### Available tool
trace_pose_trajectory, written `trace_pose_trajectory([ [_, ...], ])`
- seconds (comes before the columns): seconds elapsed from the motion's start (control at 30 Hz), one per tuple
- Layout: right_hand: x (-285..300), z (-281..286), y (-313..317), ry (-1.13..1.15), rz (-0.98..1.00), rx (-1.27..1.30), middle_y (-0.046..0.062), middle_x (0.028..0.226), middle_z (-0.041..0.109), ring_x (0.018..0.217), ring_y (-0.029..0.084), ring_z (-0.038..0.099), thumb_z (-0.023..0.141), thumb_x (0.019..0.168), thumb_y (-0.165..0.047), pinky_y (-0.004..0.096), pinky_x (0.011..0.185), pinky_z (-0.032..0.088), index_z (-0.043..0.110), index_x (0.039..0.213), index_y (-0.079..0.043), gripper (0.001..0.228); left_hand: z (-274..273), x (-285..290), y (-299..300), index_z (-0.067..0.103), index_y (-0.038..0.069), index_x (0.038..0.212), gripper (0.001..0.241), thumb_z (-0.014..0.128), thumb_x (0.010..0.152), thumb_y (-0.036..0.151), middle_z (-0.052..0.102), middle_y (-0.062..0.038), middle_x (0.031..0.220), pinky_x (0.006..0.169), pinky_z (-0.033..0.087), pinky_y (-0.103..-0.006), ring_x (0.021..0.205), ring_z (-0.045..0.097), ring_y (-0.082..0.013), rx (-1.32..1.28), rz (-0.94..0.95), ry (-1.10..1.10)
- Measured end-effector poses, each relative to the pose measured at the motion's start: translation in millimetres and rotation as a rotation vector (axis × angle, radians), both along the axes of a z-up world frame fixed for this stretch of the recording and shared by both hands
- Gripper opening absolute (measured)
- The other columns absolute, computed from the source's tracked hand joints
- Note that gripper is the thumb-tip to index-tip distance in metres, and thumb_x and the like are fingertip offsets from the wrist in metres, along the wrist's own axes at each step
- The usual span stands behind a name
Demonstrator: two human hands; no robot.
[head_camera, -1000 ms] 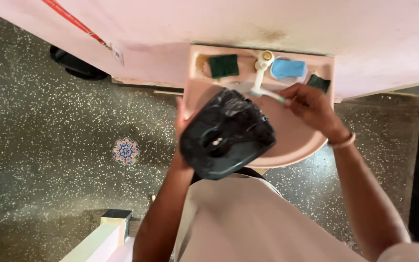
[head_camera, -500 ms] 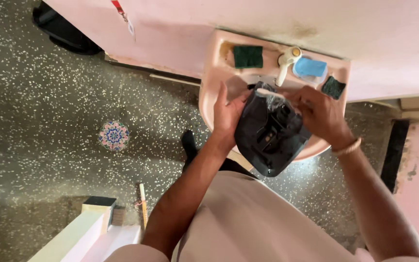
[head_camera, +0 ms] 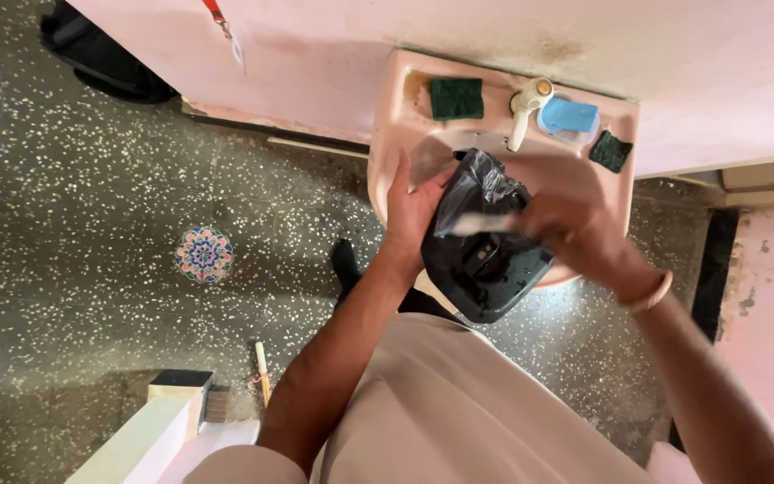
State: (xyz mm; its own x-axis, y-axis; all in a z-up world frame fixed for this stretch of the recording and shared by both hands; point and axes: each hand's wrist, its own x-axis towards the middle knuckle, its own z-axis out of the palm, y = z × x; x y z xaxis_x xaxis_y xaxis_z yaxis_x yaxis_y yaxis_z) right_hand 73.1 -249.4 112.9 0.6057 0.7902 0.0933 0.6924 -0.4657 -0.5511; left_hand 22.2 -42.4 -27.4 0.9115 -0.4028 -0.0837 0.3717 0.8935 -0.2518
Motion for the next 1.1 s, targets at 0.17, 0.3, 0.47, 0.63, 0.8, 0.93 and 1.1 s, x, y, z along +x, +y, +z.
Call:
trace_pose_trajectory([
  [0.17, -3.3, -10.6, -0.9, -0.123, -0.095, -0.055, 0.009, 0.087, 0.072, 0.067, 0.017, 0.063, 0.064, 0.097, 0.011, 0.025, 0.049, 0.049, 0.072, 0.088, -0.003, 0.019, -2.4, -2.6, 0.9, 0.051, -0.006, 0.144, 0.103, 0.041, 0.095, 0.084, 0.062, -0.026, 0.136, 0.11, 0.048, -0.0518, 0.121, 0.063, -0.0408, -0.032, 0.025, -0.117],
  [0.3, 6.2, -13.3, 6.6, -0.118, 0.063, -0.044, 0.003, 0.077, 0.07, 0.059, 0.014, 0.062, 0.057, 0.094, 0.013, 0.026, 0.048, 0.044, 0.07, 0.081, -0.012, 0.031, -13.1, -1.0, -0.9, 0.05, -0.005, 0.141, 0.107, 0.039, 0.091, 0.089, 0.062, -0.027, 0.135, 0.111, 0.048, -0.0506, 0.121, 0.064, -0.0408, -0.055, -0.007, -0.014],
  [0.47, 35.1, 2.2, 3.6, -0.125, -0.149, -0.484, 0.003, 0.08, 0.074, 0.049, 0.017, 0.062, 0.058, 0.101, -0.001, 0.033, 0.04, 0.044, 0.078, 0.105, -0.014, 0.024, -34.1, -6.8, -11.4, 0.049, -0.005, 0.144, 0.115, 0.029, 0.09, 0.094, 0.06, -0.027, 0.137, 0.11, 0.049, -0.0515, 0.122, 0.064, -0.0409, -0.07, 0.031, 0.015],
  [0.63, 31.2, 18.2, 38.7, -0.349, 0.33, -0.293, -0.008, 0.097, 0.076, 0.081, 0.017, 0.072, 0.054, 0.091, 0.001, 0.03, 0.058, 0.052, 0.075, 0.106, -0.029, 0.039, -45.4, -13.4, -11.0, 0.047, -0.005, 0.143, 0.125, 0.022, 0.081, 0.1, 0.059, -0.028, 0.135, 0.108, 0.047, -0.0499, 0.121, 0.062, -0.0396, -0.051, 0.066, -0.089],
  [0.8, 49.2, 34.8, 54.6, -0.319, 0.168, -0.717, -0.006, 0.099, 0.078, 0.061, 0.013, 0.069, 0.059, 0.098, -0.025, 0.031, 0.049, 0.051, 0.078, 0.113, -0.03, 0.025, -38.9, -21.8, -19.3, 0.042, -0.008, 0.147, 0.126, 0.02, 0.088, 0.101, 0.059, -0.026, 0.141, 0.114, 0.044, -0.0478, 0.129, 0.059, -0.0379, -0.228, 0.098, 0.01],
  [0.93, 64.3, 29.2, 56.0, -0.125, 0.238, -0.881, -0.009, 0.087, 0.077, 0.057, 0.013, 0.068, 0.049, 0.108, -0.029, 0.033, 0.049, 0.052, 0.074, 0.116, -0.036, 0.028, -30.5, -19.1, -18.0, 0.043, -0.008, 0.15, 0.129, 0.021, 0.083, 0.099, 0.06, -0.025, 0.141, 0.113, 0.044, -0.0447, 0.128, 0.058, -0.0361, -0.096, 0.096, 0.003],
  [1.1, 70.5, 45.5, 52.5, -0.313, 0.129, -0.872, -0.007, 0.095, 0.078, 0.072, 0.014, 0.072, 0.053, 0.1, -0.019, 0.035, 0.052, 0.052, 0.075, 0.117, -0.033, 0.031, -27.0, -22.4, -26.3, 0.044, -0.008, 0.145, 0.127, 0.024, 0.084, 0.101, 0.06, -0.022, 0.14, 0.112, 0.044, -0.0456, 0.127, 0.06, -0.0344, -0.183, 0.115, 0.098],
])
